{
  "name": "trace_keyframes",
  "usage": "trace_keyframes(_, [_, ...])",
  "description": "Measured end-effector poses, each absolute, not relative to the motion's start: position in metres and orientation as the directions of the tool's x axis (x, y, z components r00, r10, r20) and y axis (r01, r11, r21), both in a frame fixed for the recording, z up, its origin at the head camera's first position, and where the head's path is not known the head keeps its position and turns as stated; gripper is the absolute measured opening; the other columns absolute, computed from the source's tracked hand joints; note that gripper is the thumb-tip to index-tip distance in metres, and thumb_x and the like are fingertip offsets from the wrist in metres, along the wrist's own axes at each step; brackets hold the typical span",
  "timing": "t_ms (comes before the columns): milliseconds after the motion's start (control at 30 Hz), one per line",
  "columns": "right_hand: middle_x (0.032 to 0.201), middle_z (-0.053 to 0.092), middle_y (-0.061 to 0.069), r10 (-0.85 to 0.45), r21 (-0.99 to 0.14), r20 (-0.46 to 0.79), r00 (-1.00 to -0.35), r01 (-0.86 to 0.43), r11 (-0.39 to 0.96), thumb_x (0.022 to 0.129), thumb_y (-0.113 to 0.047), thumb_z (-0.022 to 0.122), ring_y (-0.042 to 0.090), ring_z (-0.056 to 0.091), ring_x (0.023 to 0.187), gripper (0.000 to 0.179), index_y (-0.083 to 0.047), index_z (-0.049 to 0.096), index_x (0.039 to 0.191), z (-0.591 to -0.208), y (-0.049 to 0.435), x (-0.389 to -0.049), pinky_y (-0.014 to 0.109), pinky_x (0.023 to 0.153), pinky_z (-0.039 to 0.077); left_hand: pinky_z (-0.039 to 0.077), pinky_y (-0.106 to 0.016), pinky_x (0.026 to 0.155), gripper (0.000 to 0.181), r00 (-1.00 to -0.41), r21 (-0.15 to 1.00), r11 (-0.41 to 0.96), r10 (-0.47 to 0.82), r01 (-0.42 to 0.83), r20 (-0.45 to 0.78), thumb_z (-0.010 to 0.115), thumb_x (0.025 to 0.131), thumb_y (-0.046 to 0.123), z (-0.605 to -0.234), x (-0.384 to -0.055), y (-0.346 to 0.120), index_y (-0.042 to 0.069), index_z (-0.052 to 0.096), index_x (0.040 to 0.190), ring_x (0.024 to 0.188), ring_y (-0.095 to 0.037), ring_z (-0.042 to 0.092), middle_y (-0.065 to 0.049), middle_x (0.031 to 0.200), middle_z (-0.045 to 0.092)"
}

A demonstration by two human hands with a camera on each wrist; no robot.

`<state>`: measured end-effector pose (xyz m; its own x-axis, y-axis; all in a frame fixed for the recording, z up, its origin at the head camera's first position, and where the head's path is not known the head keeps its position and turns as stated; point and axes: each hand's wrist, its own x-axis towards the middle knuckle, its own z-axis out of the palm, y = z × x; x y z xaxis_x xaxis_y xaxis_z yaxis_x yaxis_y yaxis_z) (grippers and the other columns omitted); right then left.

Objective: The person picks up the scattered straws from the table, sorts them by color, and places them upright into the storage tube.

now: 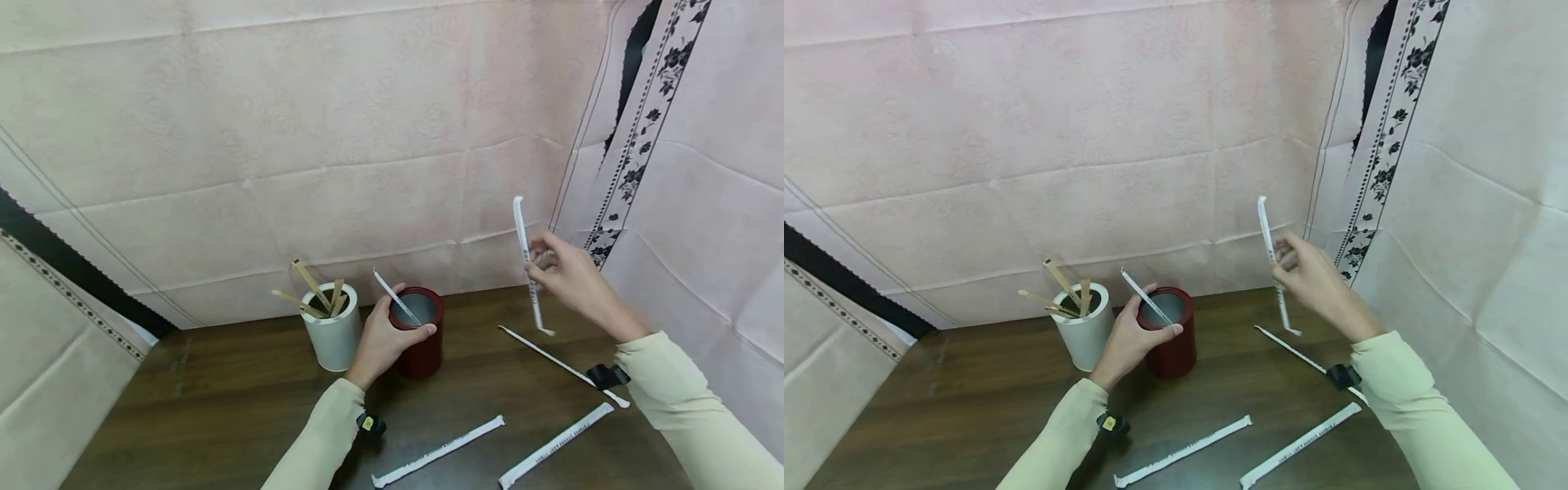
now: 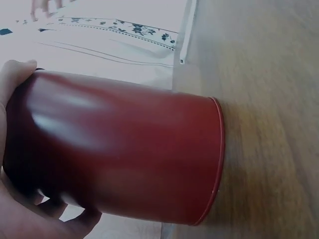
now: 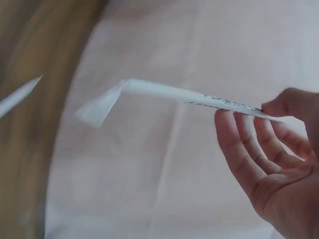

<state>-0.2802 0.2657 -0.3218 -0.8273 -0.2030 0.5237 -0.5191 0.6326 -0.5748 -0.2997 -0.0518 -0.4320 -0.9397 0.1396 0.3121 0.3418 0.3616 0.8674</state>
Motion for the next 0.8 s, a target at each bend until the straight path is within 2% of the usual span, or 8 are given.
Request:
trace_keyframes(100, [0.101, 0.059, 0.018, -0.169, -0.704, 0.529, -0.832, -0.541, 0.46, 0.092, 0.006, 0.063, 0.009, 0.065, 0.078, 0.029, 0.008, 0.052, 0.119, -0.304, 0.238, -0.275, 0.032, 0.062, 0.059, 0.049, -0.045, 0.094, 0.094, -0.949, 0.88, 0.356, 0.142, 0.314, 0.281, 0.087, 0.069, 0.054, -0.431, -0.299, -0.052, 0.029, 0.042, 0.147, 0.116, -0.017, 0.054, 0.005, 0.131, 0.055])
trace_keyframes(167, [0.102, 0.057, 0.017, -0.153, -0.761, 0.539, -0.828, -0.557, 0.333, 0.094, 0.007, 0.061, 0.01, 0.066, 0.08, 0.029, 0.01, 0.049, 0.12, -0.296, 0.221, -0.275, 0.034, 0.065, 0.06, 0.049, -0.043, 0.094, 0.094, -0.952, 0.885, 0.352, 0.143, 0.306, 0.272, 0.087, 0.068, 0.054, -0.43, -0.299, -0.052, 0.03, 0.041, 0.147, 0.115, -0.017, 0.055, 0.005, 0.13, 0.056])
trace_keyframes(300, [0.105, 0.056, 0.015, -0.146, -0.814, 0.561, -0.815, -0.575, 0.079, 0.094, 0.01, 0.057, 0.017, 0.067, 0.084, 0.032, 0.008, 0.043, 0.123, -0.292, 0.187, -0.28, 0.038, 0.071, 0.06, 0.049, -0.043, 0.093, 0.095, -0.952, 0.891, 0.337, 0.135, 0.303, 0.273, 0.088, 0.067, 0.052, -0.429, -0.298, -0.053, 0.028, 0.041, 0.147, 0.113, -0.018, 0.056, 0.002, 0.128, 0.057])
trace_keyframes(400, [0.107, 0.055, 0.017, -0.144, -0.822, 0.567, -0.811, -0.569, -0.027, 0.094, 0.012, 0.055, 0.019, 0.067, 0.086, 0.035, 0.005, 0.041, 0.125, -0.301, 0.166, -0.286, 0.041, 0.073, 0.06, 0.049, -0.043, 0.092, 0.097, -0.954, 0.896, 0.329, 0.129, 0.298, 0.27, 0.089, 0.067, 0.05, -0.429, -0.298, -0.052, 0.026, 0.04, 0.147, 0.113, -0.019, 0.056, 0.001, 0.128, 0.058])
trace_keyframes(500, [0.107, 0.055, 0.019, -0.14, -0.836, 0.546, -0.826, -0.547, -0.036, 0.096, 0.008, 0.055, 0.02, 0.067, 0.087, 0.031, 0.004, 0.041, 0.124, -0.316, 0.151, -0.293, 0.043, 0.074, 0.059, 0.049, -0.043, 0.094, 0.096, -0.957, 0.903, 0.319, 0.13, 0.287, 0.258, 0.089, 0.068, 0.049, -0.429, -0.298, -0.051, 0.025, 0.04, 0.147, 0.115, -0.02, 0.056, 0.0, 0.131, 0.057])
trace_keyframes(633, [0.107, 0.058, 0.023, -0.115, -0.861, 0.504, -0.856, -0.509, 0.015, 0.102, -0.009, 0.055, 0.024, 0.067, 0.089, 0.024, 0.004, 0.047, 0.121, -0.345, 0.141, -0.298, 0.049, 0.077, 0.058, 0.048, -0.044, 0.098, 0.096, -0.961, 0.912, 0.306, 0.14, 0.273, 0.24, 0.089, 0.068, 0.046, -0.429, -0.298, -0.049, 0.025, 0.038, 0.148, 0.116, -0.02, 0.056, -0.001, 0.134, 0.055])
trace_keyframes(733, [0.104, 0.065, 0.023, -0.068, -0.869, 0.476, -0.877, -0.481, 0.112, 0.102, -0.018, 0.057, 0.029, 0.069, 0.09, 0.024, 0.002, 0.056, 0.116, -0.365, 0.137, -0.301, 0.043, 0.079, 0.058, 0.048, -0.045, 0.099, 0.098, -0.96, 0.911, 0.307, 0.139, 0.275, 0.243, 0.089, 0.069, 0.046, -0.429, -0.298, -0.05, 0.023, 0.037, 0.149, 0.116, -0.02, 0.056, -0.001, 0.135, 0.054])
trace_keyframes(800, [0.101, 0.068, 0.02, -0.031, -0.871, 0.453, -0.891, -0.45, 0.199, 0.101, -0.02, 0.061, 0.029, 0.07, 0.092, 0.023, 0.0, 0.061, 0.111, -0.375, 0.133, -0.303, 0.036, 0.08, 0.057, 0.048, -0.045, 0.098, 0.098, -0.958, 0.908, 0.311, 0.138, 0.283, 0.251, 0.089, 0.068, 0.047, -0.429, -0.298, -0.051, 0.023, 0.038, 0.148, 0.116, -0.02, 0.056, -0.002, 0.135, 0.054])
